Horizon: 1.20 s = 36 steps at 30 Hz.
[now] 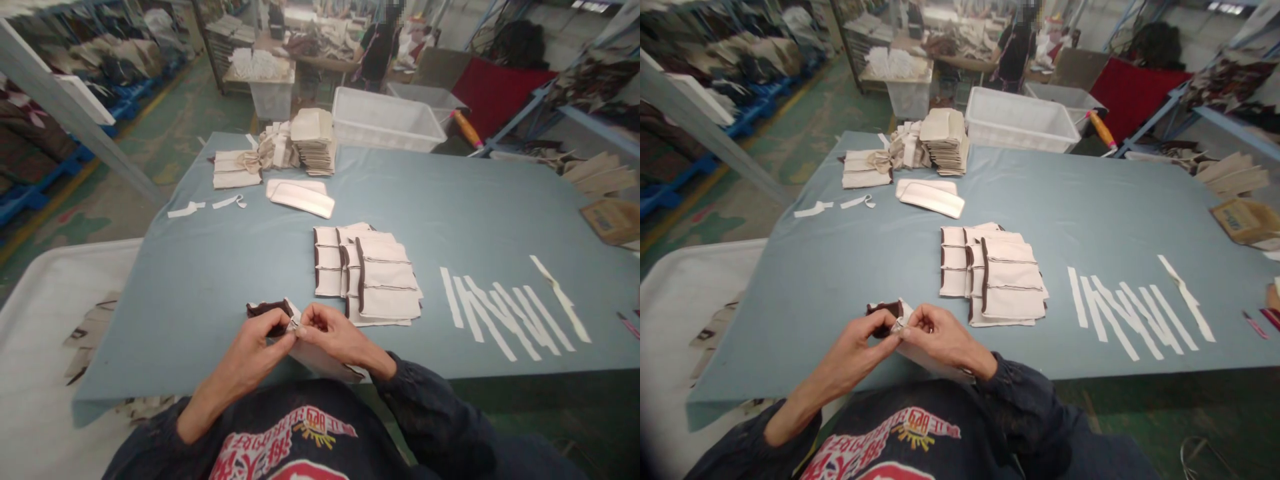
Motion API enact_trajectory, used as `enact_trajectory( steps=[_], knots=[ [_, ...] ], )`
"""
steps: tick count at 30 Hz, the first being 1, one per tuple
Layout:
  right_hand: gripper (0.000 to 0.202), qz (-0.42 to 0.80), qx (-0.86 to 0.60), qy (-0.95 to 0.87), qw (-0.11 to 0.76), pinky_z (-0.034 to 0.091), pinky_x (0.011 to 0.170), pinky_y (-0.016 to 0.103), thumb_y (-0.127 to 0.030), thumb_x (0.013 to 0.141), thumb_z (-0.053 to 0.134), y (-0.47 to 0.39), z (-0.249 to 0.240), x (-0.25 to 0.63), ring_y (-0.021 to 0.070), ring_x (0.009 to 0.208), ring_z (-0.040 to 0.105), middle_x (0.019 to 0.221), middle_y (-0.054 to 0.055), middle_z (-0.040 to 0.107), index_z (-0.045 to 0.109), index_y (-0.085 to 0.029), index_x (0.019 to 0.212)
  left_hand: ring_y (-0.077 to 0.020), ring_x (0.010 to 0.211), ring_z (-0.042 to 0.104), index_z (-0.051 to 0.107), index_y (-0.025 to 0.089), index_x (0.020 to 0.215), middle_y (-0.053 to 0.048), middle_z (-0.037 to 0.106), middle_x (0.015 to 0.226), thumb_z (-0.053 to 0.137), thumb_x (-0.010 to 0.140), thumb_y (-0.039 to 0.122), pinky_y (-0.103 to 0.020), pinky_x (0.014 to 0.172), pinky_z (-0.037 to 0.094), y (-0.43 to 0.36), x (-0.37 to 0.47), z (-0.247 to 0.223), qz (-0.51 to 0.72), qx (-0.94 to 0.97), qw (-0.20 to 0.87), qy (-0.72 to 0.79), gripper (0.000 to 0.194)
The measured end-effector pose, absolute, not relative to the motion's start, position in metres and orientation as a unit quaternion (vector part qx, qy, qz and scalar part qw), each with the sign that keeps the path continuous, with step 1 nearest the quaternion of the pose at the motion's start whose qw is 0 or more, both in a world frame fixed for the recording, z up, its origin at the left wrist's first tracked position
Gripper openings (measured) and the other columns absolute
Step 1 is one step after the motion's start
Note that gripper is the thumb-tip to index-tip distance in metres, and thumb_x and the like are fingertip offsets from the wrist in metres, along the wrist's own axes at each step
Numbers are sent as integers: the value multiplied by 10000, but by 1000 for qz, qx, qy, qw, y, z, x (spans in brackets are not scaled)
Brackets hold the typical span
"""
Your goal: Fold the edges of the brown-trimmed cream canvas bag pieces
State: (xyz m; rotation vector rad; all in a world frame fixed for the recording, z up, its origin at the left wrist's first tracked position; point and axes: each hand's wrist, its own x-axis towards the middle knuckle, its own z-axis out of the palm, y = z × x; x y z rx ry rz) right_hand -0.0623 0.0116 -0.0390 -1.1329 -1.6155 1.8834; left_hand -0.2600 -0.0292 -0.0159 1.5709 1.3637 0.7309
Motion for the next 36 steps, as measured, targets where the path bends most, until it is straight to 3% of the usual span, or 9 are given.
enact_trajectory(
  steps=[5,9,15,21,25,28,36],
  knots=[
    [575,771,-348,-507,164,276,539,238,-729,777,732,16,-53,-62,99,592,389,669,-57,481,563,-184,846,-143,690,507,596,174,745,23,585,720,582,905,320,-250,645,378,-30,-264,-18,283,617,493,544,217],
    [606,800,-325,-483,145,314,556,241,-756,741,755,17,-58,-63,103,595,418,654,-52,498,564,-184,811,-176,781,586,683,162,815,-14,680,808,599,897,335,-274,734,442,-28,-267,-18,262,597,558,514,209],
    [652,770,-359,-502,164,269,532,246,-822,752,690,15,-67,-64,96,571,388,634,-60,474,531,-192,812,-201,813,615,725,160,841,-42,723,854,603,893,364,-291,750,465,-25,-271,-28,250,573,589,512,243],
    [487,703,-390,-564,188,295,548,245,-657,899,644,12,-61,-61,105,613,403,696,-46,482,557,-180,852,-201,833,606,712,166,863,-33,701,866,604,864,356,-293,768,458,-25,-270,-27,239,564,594,522,219],
    [299,645,-412,-611,202,305,565,238,-447,966,611,10,-62,-65,109,636,418,695,-45,500,580,-179,839,-155,681,489,596,181,698,20,555,686,625,849,453,-261,640,390,-22,-262,-31,258,550,555,569,312],
    [269,639,-424,-604,216,309,567,232,-413,979,593,8,-67,-70,107,629,407,689,-54,487,568,-184,840,-138,625,425,534,192,650,41,476,626,603,870,501,-251,588,353,-21,-258,-37,282,537,537,587,385],
    [297,623,-431,-617,214,326,586,235,-430,987,586,10,-64,-72,112,649,418,703,-47,498,580,-180,828,-149,703,536,645,172,775,13,627,745,594,950,387,-248,661,431,-29,-265,-46,306,567,516,564,281]
  ],
)
